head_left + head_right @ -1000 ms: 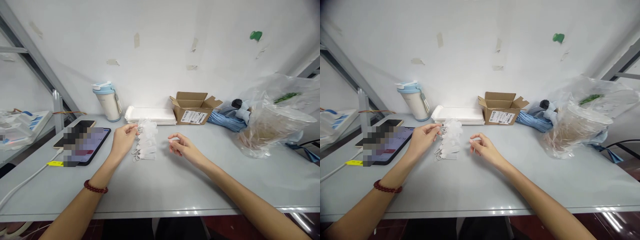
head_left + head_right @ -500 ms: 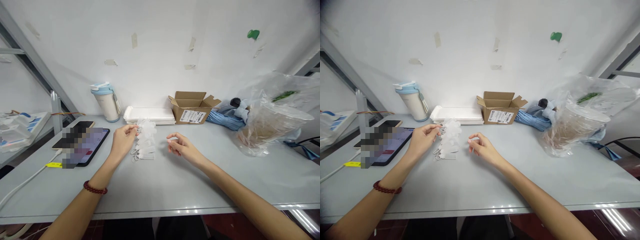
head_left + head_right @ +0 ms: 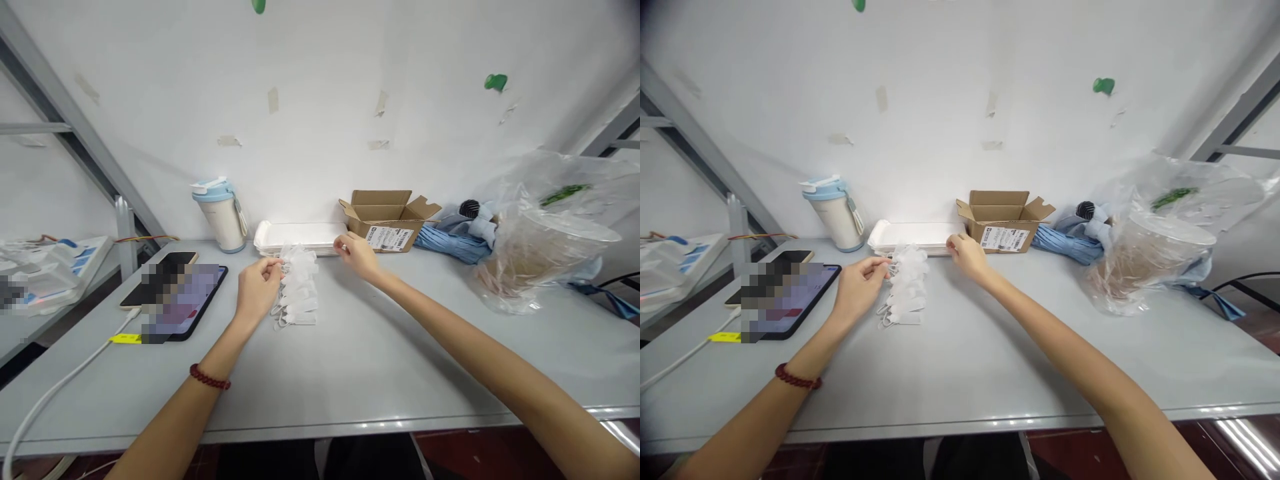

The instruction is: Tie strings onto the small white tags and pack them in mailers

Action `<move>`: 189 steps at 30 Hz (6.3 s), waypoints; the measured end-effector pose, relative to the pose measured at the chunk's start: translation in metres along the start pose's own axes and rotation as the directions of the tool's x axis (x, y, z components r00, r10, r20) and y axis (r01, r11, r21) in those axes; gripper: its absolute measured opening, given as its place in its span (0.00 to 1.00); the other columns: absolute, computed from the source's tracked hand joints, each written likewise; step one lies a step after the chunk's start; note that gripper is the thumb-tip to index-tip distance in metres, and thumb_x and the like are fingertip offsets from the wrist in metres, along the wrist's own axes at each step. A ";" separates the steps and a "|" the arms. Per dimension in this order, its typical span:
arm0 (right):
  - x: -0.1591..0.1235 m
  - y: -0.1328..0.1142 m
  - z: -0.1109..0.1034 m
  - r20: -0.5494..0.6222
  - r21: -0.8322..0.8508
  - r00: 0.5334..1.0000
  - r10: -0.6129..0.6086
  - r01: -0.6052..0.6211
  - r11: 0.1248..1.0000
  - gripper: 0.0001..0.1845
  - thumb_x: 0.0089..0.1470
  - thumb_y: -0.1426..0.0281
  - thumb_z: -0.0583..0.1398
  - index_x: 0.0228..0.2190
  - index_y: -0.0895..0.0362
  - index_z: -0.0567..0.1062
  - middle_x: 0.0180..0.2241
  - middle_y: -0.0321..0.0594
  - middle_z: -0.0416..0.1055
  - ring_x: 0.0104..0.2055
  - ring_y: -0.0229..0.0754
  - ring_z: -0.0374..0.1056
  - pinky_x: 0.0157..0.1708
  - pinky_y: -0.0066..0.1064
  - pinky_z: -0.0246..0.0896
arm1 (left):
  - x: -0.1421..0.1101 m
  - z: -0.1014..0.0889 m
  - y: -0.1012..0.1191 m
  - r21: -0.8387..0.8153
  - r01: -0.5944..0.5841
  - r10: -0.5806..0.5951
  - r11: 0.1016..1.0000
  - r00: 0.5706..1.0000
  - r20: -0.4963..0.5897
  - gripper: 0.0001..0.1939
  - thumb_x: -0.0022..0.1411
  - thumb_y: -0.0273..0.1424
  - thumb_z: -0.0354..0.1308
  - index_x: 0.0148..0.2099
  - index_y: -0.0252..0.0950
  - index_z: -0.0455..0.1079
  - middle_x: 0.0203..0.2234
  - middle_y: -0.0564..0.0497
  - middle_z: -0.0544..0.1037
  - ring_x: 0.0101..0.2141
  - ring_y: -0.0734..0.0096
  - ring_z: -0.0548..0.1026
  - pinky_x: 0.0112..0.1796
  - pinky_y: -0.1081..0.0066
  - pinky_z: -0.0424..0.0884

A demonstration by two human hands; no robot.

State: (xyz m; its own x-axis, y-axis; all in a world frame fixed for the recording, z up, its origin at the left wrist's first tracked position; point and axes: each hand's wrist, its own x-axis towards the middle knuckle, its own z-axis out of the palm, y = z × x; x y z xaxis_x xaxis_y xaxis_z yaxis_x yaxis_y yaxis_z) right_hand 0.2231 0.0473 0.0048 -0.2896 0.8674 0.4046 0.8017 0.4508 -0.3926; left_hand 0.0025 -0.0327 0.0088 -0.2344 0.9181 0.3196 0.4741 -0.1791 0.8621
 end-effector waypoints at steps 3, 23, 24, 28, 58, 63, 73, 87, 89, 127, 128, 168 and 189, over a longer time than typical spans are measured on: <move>0.022 0.003 0.005 0.058 -0.231 0.998 0.011 0.003 0.973 0.11 0.57 0.73 0.52 0.37 0.56 0.73 0.42 0.45 0.68 0.36 0.41 0.65 0.30 0.29 0.50 | 0.000 0.001 0.000 0.040 -0.030 0.030 0.999 1.000 -0.008 0.13 0.55 0.32 0.51 0.36 0.32 0.74 0.22 0.51 0.76 0.26 0.68 0.74 0.31 0.72 0.67; -0.042 -0.017 -0.029 -0.322 -0.690 0.615 -0.720 0.368 0.623 0.09 0.55 0.81 0.52 0.28 0.57 0.68 0.29 0.40 0.69 0.29 0.38 0.57 0.26 0.29 0.49 | 0.027 -0.047 0.011 -0.746 0.515 -0.423 0.422 0.840 0.341 0.33 0.61 0.53 0.39 0.34 0.28 0.71 0.23 0.43 0.75 0.21 0.69 0.72 0.15 0.75 0.59; -0.052 -0.014 -0.034 -0.313 -0.696 0.591 -0.743 0.389 0.603 0.08 0.54 0.80 0.54 0.29 0.56 0.68 0.29 0.40 0.69 0.29 0.38 0.57 0.27 0.29 0.50 | 0.027 -0.050 0.013 -0.728 0.524 -0.415 0.442 0.839 0.352 0.31 0.61 0.52 0.43 0.34 0.29 0.71 0.22 0.44 0.75 0.21 0.68 0.72 0.15 0.75 0.59; -0.081 0.002 -0.045 -0.269 -0.691 0.565 -0.780 0.452 0.565 0.09 0.50 0.81 0.58 0.34 0.57 0.68 0.31 0.42 0.71 0.33 0.40 0.60 0.32 0.31 0.55 | 0.019 -0.048 0.018 -0.590 0.568 -0.370 0.574 0.823 0.431 0.13 0.55 0.38 0.59 0.33 0.31 0.71 0.20 0.50 0.74 0.17 0.72 0.71 0.13 0.78 0.56; -0.092 0.003 -0.041 -0.208 -0.217 0.919 -0.334 0.290 0.932 0.43 0.42 0.63 0.61 0.58 0.54 0.52 0.52 0.52 0.51 0.54 0.57 0.50 0.52 0.51 0.48 | 0.007 0.011 0.051 -0.057 -0.019 0.048 0.998 0.819 0.572 0.16 0.57 0.41 0.56 0.24 0.35 0.68 0.14 0.56 0.67 0.15 0.79 0.61 0.19 0.75 0.57; -0.091 0.010 -0.034 -0.235 -0.074 0.939 -0.252 0.242 0.968 0.35 0.47 0.65 0.59 0.56 0.51 0.57 0.49 0.48 0.55 0.53 0.54 0.54 0.50 0.48 0.53 | 0.022 -0.022 0.024 0.148 -0.090 0.080 0.985 0.994 0.075 0.14 0.55 0.38 0.55 0.24 0.35 0.72 0.16 0.54 0.70 0.19 0.75 0.64 0.23 0.74 0.60; -0.089 0.025 -0.030 -0.168 -0.186 0.945 -0.281 0.249 0.951 0.30 0.50 0.65 0.60 0.55 0.50 0.60 0.49 0.49 0.58 0.50 0.53 0.58 0.48 0.48 0.53 | 0.030 -0.023 -0.002 0.329 -0.208 0.172 0.921 0.976 0.134 0.09 0.53 0.35 0.56 0.32 0.37 0.74 0.27 0.50 0.79 0.26 0.68 0.72 0.30 0.71 0.64; -0.089 0.024 -0.027 -0.176 -0.135 0.951 -0.254 0.232 0.963 0.28 0.48 0.69 0.60 0.52 0.49 0.63 0.49 0.48 0.59 0.51 0.53 0.58 0.49 0.48 0.54 | 0.027 -0.020 0.002 0.153 -0.124 0.090 0.980 0.973 0.212 0.07 0.49 0.35 0.60 0.28 0.38 0.76 0.25 0.51 0.78 0.26 0.67 0.70 0.29 0.72 0.62; -0.089 0.023 -0.028 -0.172 -0.135 0.952 -0.254 0.233 0.963 0.28 0.48 0.69 0.60 0.52 0.49 0.62 0.49 0.48 0.59 0.51 0.53 0.58 0.49 0.49 0.53 | 0.024 -0.020 0.008 0.085 -0.074 0.056 0.994 0.979 0.197 0.08 0.49 0.36 0.60 0.30 0.37 0.76 0.23 0.51 0.77 0.25 0.69 0.69 0.27 0.72 0.62; -0.097 0.000 -0.029 -0.100 -0.127 0.956 -0.275 0.262 0.957 0.28 0.51 0.67 0.60 0.53 0.51 0.62 0.48 0.48 0.60 0.48 0.51 0.59 0.47 0.45 0.55 | -0.019 0.012 0.028 -0.031 -0.329 0.326 0.944 0.912 0.248 0.07 0.56 0.34 0.60 0.35 0.40 0.78 0.31 0.49 0.79 0.37 0.64 0.72 0.38 0.68 0.69; -0.097 -0.001 -0.029 -0.105 -0.127 0.953 -0.283 0.269 0.955 0.27 0.51 0.67 0.60 0.53 0.52 0.62 0.48 0.48 0.60 0.49 0.51 0.58 0.47 0.45 0.55 | -0.020 0.012 0.029 -0.055 -0.331 0.334 0.942 0.904 0.267 0.07 0.56 0.34 0.60 0.36 0.40 0.78 0.32 0.49 0.79 0.38 0.64 0.72 0.40 0.67 0.69; -0.093 0.012 -0.032 -0.132 -0.103 0.967 -0.219 0.206 0.973 0.28 0.50 0.68 0.60 0.53 0.51 0.62 0.49 0.49 0.60 0.51 0.54 0.58 0.49 0.48 0.55 | 0.020 -0.005 0.000 -0.092 0.015 -0.023 0.996 0.996 -0.086 0.08 0.50 0.36 0.59 0.29 0.37 0.73 0.28 0.52 0.78 0.32 0.67 0.72 0.38 0.68 0.67; -0.098 0.000 -0.033 -0.138 -0.064 0.954 -0.267 0.261 0.963 0.24 0.53 0.67 0.58 0.52 0.50 0.62 0.48 0.47 0.61 0.49 0.51 0.60 0.47 0.44 0.58 | -0.017 0.015 0.021 0.015 -0.468 0.450 0.884 0.858 0.247 0.05 0.57 0.34 0.58 0.31 0.41 0.73 0.29 0.50 0.75 0.37 0.64 0.70 0.41 0.64 0.66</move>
State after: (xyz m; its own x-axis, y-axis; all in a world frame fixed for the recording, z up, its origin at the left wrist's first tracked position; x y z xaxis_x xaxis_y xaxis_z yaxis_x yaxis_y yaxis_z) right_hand 0.2687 -0.0448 -0.0079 -0.4183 0.6779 0.6045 0.7302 0.6468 -0.2200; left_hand 0.0299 -0.0470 0.0156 0.2214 0.7946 0.5653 0.5411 -0.5824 0.6067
